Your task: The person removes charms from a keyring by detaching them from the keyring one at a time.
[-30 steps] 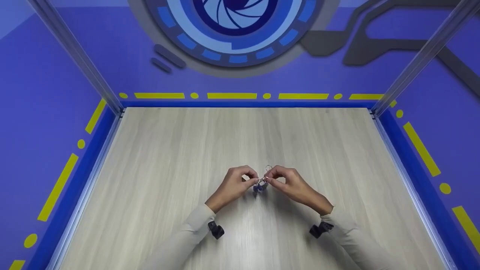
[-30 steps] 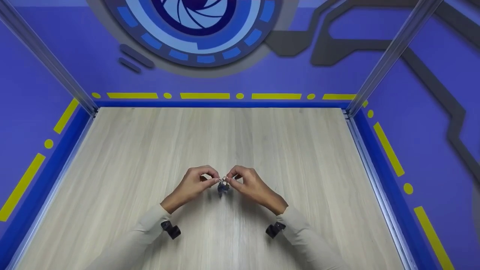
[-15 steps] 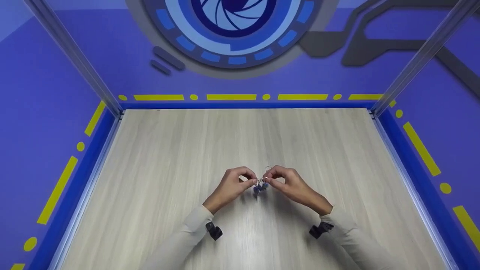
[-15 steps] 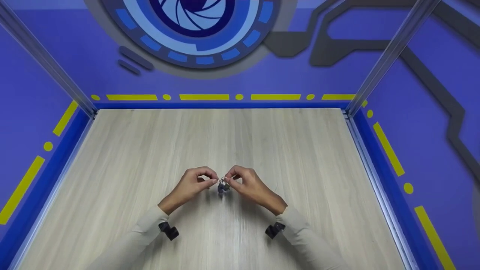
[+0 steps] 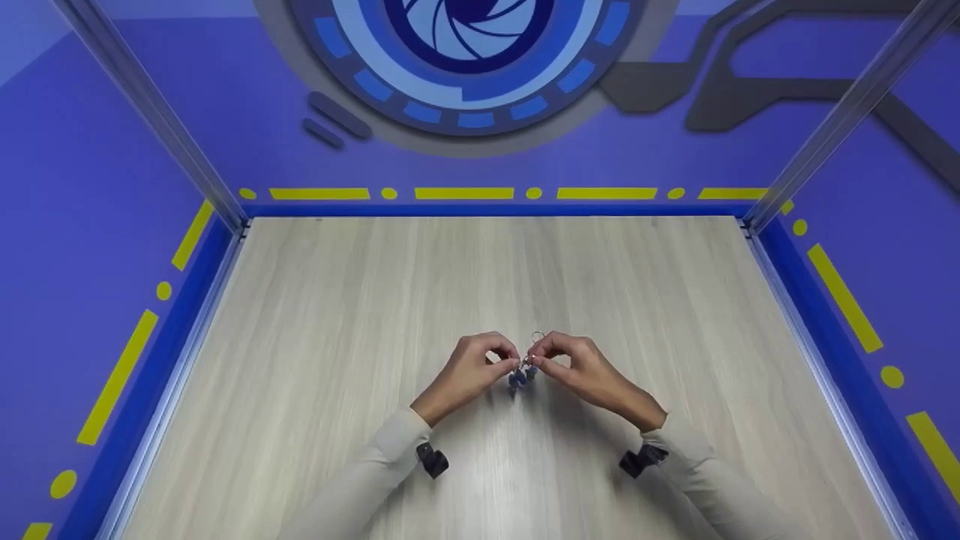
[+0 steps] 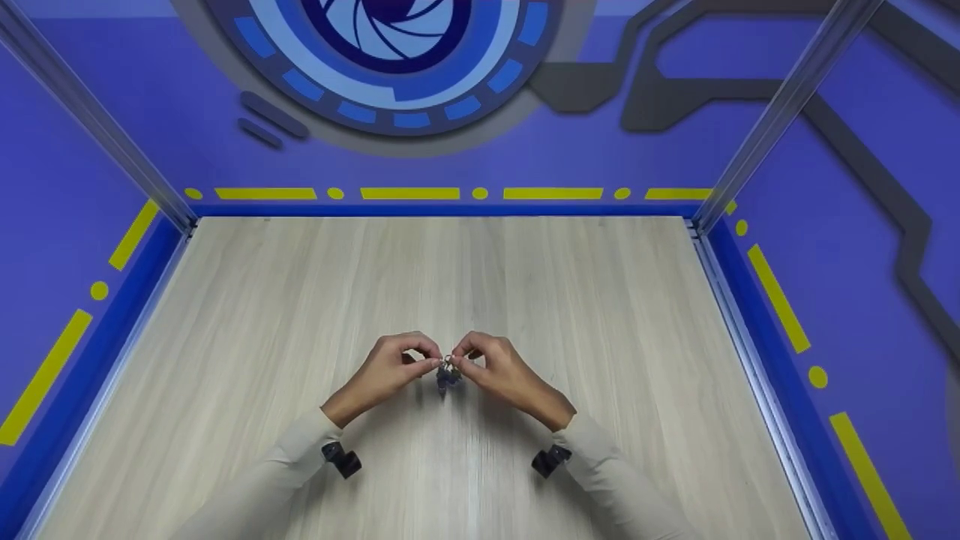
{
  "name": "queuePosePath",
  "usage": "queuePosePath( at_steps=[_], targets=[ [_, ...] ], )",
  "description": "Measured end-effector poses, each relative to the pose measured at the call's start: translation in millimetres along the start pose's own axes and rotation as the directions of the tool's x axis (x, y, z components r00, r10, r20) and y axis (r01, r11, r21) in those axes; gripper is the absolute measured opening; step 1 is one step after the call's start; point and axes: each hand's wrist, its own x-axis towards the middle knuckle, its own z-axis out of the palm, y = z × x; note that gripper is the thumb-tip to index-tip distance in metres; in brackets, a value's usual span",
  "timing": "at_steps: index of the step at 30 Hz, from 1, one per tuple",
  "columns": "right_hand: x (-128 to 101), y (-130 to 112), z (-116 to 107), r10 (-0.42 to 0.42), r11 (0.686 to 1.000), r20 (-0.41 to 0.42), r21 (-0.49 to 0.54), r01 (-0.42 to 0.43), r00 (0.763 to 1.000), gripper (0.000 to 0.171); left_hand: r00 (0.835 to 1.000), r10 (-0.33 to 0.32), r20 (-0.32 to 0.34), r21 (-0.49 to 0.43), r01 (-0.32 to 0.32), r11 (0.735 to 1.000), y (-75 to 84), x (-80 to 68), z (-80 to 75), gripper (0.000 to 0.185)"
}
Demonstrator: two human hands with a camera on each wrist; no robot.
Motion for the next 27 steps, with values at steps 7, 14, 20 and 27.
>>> queuePosePath(
  at_steps=[7,14,20,27],
  targets=[
    [-0.6,0.8,0.9,-0.011,1.0,-0.008,0.005,0.011,1.0,0.005,1.0,-0.011,-0.009,-0.029,0.01,1.0,-2.7,-1.2,-0.6,0.01],
    [-1.0,0.7,1.7,-0.058,0.998,-0.035,0.032,0.059,0.998,0.007,0.999,-0.015,-0.028,-0.113,0.012,0.993,-8.5,-3.6,-2.5,0.012],
    [-2.2,1.7,3.7,-0.034,0.999,-0.035,0.037,0.036,0.999,0.007,0.999,-0.02,-0.036,-0.134,0.015,0.991,-12.1,-6.3,-3.4,0.008],
    [-4.2,2.3,5.8,-0.015,0.999,-0.037,0.051,0.017,0.999,0.006,0.996,-0.018,-0.082,-0.129,0.007,0.992,-12.6,-7.8,-0.5,0.005]
  ],
)
